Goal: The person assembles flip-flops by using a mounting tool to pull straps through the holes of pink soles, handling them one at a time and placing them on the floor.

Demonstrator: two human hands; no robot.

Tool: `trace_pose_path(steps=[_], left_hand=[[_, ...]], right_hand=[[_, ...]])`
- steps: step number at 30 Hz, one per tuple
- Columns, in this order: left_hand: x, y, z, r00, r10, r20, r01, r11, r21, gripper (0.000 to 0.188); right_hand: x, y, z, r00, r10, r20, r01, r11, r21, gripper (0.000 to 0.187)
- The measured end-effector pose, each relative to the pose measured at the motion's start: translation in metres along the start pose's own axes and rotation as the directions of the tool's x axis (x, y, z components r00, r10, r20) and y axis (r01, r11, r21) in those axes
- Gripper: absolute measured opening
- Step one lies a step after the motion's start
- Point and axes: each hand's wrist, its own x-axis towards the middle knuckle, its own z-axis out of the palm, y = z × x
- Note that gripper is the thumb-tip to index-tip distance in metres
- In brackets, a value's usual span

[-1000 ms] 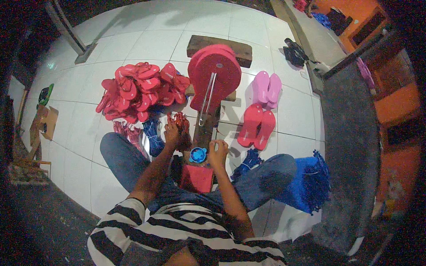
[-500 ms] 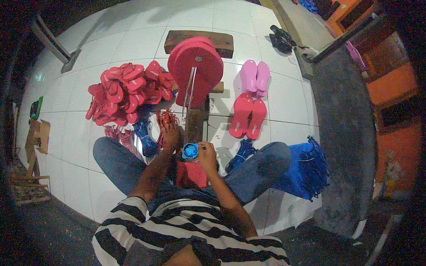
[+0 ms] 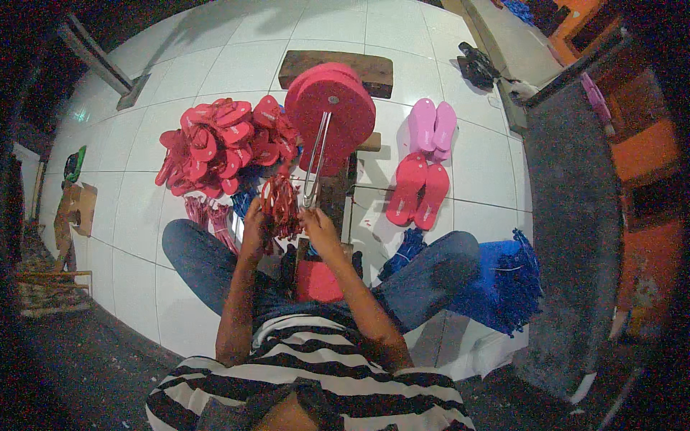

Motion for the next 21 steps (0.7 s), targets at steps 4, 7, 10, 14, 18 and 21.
trace_pose_path(steps=[4, 7, 10, 14, 18, 21], left_hand=[[-0.029, -0.018, 0.001, 0.962, 0.262, 0.078, -0.272, 0.890, 0.366, 0.029], [-0.037, -0.022, -0.013, 0.922, 0.363, 0.135, -0.366, 0.699, 0.614, 0.034], [-0.041, 0.002, -0.018, 0.874, 0.403, 0.272, -0.461, 0.506, 0.729, 0.032], [-0.045, 0.030, -0.028, 0.942, 0.314, 0.123, -0.315, 0.692, 0.649, 0.026], [-0.024, 0.067, -0.005, 0.711, 0.671, 0.209, -0.610, 0.440, 0.659, 0.035], [-0.020, 0.076, 0.012, 0.857, 0.366, 0.364, -0.500, 0.762, 0.411, 0.038]], right_hand=[[0.025, 0.010, 0.020, 0.945, -0.204, 0.254, 0.270, 0.927, -0.260, 0.046], [0.015, -0.016, 0.039, 0.957, -0.204, 0.204, 0.254, 0.932, -0.260, 0.047], [-0.001, -0.044, 0.039, 0.923, -0.143, 0.357, 0.212, 0.964, -0.160, 0.047], [-0.007, -0.054, 0.039, 0.928, -0.176, 0.329, 0.260, 0.938, -0.231, 0.044], [-0.023, -0.077, 0.022, 0.870, 0.076, 0.488, -0.071, 0.997, -0.028, 0.034], [-0.027, -0.095, 0.013, 0.784, 0.088, 0.614, -0.165, 0.984, 0.070, 0.028]])
